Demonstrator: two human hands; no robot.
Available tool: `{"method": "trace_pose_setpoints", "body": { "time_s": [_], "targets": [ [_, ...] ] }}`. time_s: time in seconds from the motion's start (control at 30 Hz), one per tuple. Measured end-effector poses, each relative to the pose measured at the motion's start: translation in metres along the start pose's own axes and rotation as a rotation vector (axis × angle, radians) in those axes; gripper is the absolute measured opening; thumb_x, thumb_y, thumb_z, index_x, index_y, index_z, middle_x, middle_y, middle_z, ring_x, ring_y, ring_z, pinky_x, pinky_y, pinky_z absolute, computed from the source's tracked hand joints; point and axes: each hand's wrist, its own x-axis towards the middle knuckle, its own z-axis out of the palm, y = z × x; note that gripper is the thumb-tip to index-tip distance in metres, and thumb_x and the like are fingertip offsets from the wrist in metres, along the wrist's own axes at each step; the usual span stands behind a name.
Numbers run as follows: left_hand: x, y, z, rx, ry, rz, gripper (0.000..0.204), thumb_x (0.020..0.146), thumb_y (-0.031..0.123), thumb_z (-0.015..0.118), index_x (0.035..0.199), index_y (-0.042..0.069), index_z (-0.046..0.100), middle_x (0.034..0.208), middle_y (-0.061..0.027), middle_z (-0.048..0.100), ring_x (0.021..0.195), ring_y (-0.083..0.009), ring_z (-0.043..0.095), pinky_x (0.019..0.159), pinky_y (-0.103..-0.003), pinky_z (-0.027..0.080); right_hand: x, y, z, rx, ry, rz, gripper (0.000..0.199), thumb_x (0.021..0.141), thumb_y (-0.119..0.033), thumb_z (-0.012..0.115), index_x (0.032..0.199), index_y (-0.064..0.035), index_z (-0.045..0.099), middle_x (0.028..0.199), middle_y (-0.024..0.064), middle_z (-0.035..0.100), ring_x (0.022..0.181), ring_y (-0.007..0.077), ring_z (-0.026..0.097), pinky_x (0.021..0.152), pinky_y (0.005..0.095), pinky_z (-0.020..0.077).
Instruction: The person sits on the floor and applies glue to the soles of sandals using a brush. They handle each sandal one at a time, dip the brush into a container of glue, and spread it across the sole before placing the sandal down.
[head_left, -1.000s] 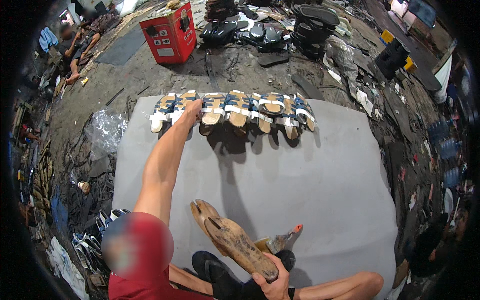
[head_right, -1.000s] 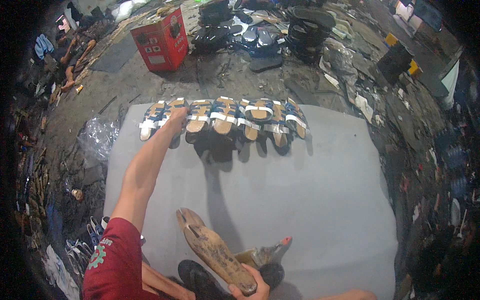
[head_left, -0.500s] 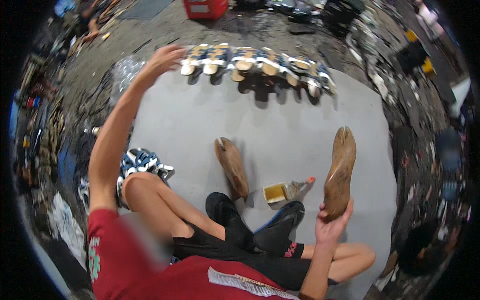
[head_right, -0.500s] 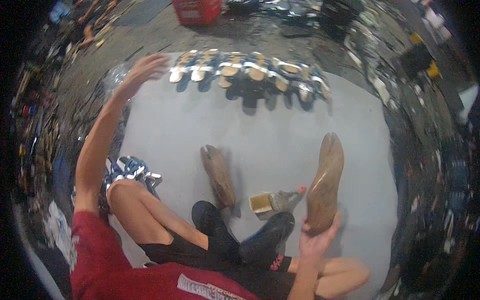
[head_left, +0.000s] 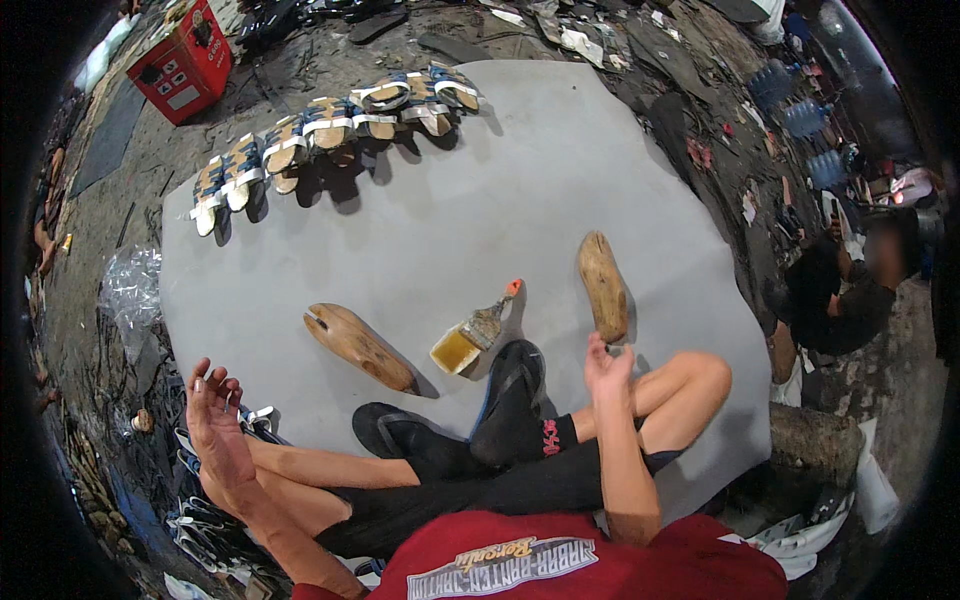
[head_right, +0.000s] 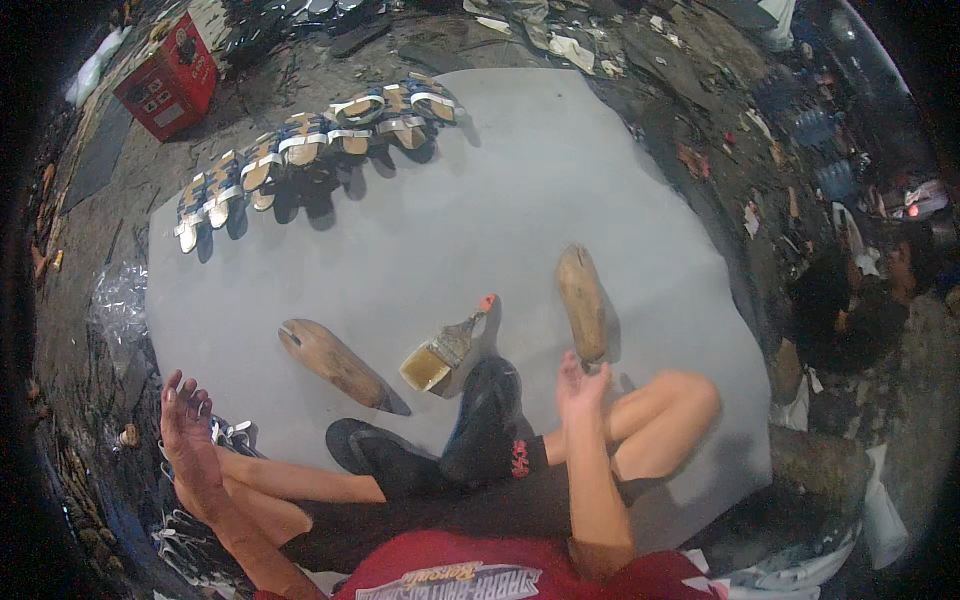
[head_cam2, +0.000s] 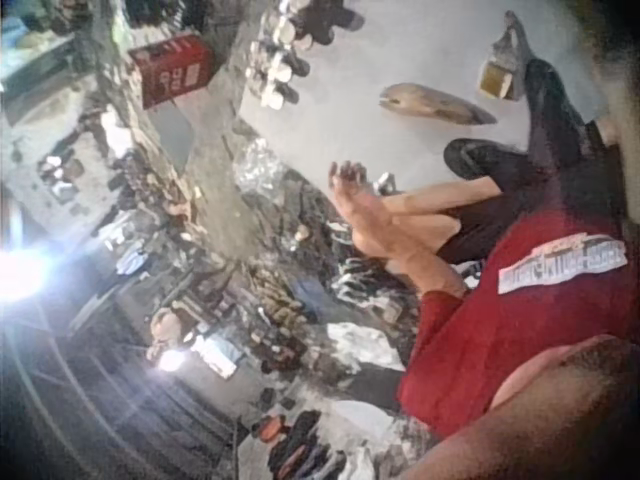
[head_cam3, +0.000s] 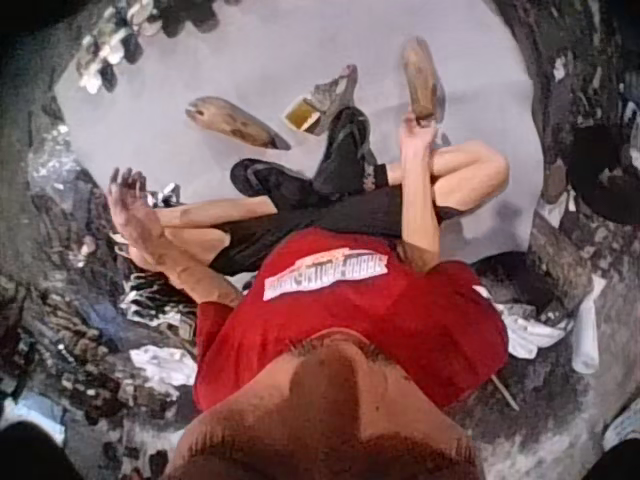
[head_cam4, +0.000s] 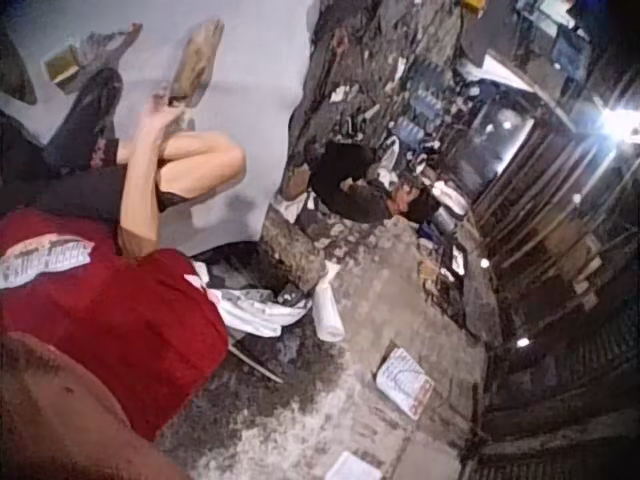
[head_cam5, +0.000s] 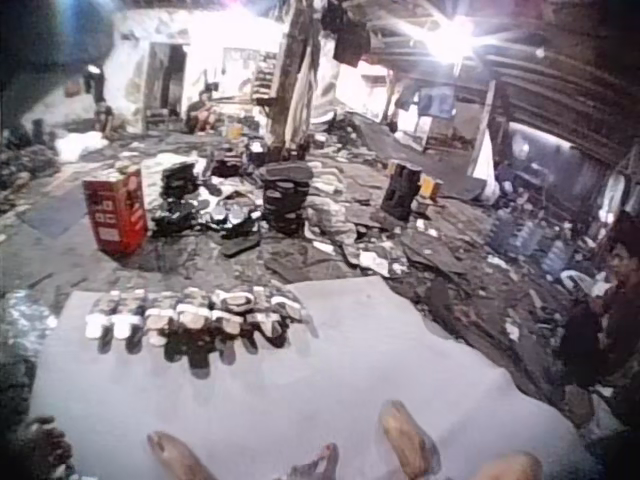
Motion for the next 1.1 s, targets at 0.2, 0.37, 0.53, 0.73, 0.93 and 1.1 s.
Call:
{"method": "trace_pose_setpoints", "body": {
  "time_s": [0.2, 0.37, 0.53, 0.73, 0.93, 1.1],
  "targets": [
    [-0.01, -0.01, 0.079, 0.298, -0.086, 0.168, 0.079, 0.107, 0.062, 0.038, 0.16, 0.003, 0.04, 0.157, -0.0195, 0.051, 0.148, -0.0309, 0.044, 0.122, -0.05, 0.03, -0.132, 0.098, 0.059, -0.78, -0.647, 0.147, 0.08, 0.109, -0.064, 0.033, 0.15, 0.0023, 0.05, 0.137, 0.0172, 0.061, 0.12, 0.0274, 0.061, 0.096, 0.0402, 0.0528],
    [-0.025, -0.047, 0.179, 0.207, -0.228, 0.231, 0.072, 0.112, 0.041, 0.027, 0.167, -0.001, 0.009, 0.176, -0.0195, 0.007, 0.163, -0.0317, 0.003, 0.13, -0.048, 0.003, -0.155, 0.196, 0.126, -0.875, -1.103, 0.294, 0.094, 0.106, -0.073, 0.016, 0.158, 0.0007, 0.041, 0.155, 0.0194, 0.052, 0.144, 0.0292, 0.045, 0.116, 0.0468, 0.0377],
    [0.002, -0.054, 0.24, 0.141, -0.11, 0.095, 0.07, 0.113, 0.033, 0.027, 0.167, -0.005, 0.002, 0.177, -0.0194, -0.002, 0.164, -0.0305, -0.006, 0.131, -0.043, -0.002, -0.181, 0.243, 0.102, -1.501, -1.443, -0.167, 0.099, 0.106, -0.073, 0.014, 0.159, 0.007, 0.035, 0.162, 0.0242, 0.042, 0.155, 0.0379, 0.032, 0.126, 0.0501, 0.0228],
    [0.035, -0.072, 0.209, -0.327, 0.086, -0.175, 0.07, 0.114, 0.033, 0.03, 0.167, -0.004, 0.005, 0.177, -0.0174, 0.0, 0.164, -0.0304, -0.003, 0.132, -0.042, 0.0, -0.207, 0.224, 0.104, -2.022, -1.879, -0.523, 0.088, 0.111, -0.062, 0.019, 0.159, 0.0121, 0.028, 0.166, 0.0281, 0.031, 0.157, 0.0405, 0.028, 0.128, 0.0463, 0.0179],
    [-0.071, -0.081, 0.21, 0.125, -0.113, 0.326, 0.065, 0.116, 0.032, 0.026, 0.168, 0.0, 0.005, 0.178, -0.0159, -0.001, 0.164, -0.0286, 0.0, 0.132, -0.04, 0.002, -0.222, 0.245, 0.096, -1.561, -1.572, -0.027, 0.084, 0.113, -0.059, 0.013, 0.165, 0.0071, 0.017, 0.172, 0.0217, 0.021, 0.16, 0.035, 0.018, 0.129, 0.0392, 0.0121],
    [-0.077, -0.04, 0.17, -0.319, -0.044, 0.003, 0.066, 0.113, 0.022, 0.029, 0.167, -0.002, 0.001, 0.178, -0.017, -0.002, 0.164, -0.0264, -0.001, 0.132, -0.037, 0.003, -0.263, 0.208, 0.025, -1.593, -1.882, -0.167, 0.084, 0.112, -0.06, 0.015, 0.167, 0.0029, 0.009, 0.175, 0.0232, 0.009, 0.163, 0.0354, 0.007, 0.131, 0.044, 0.0053]
  ]
}}
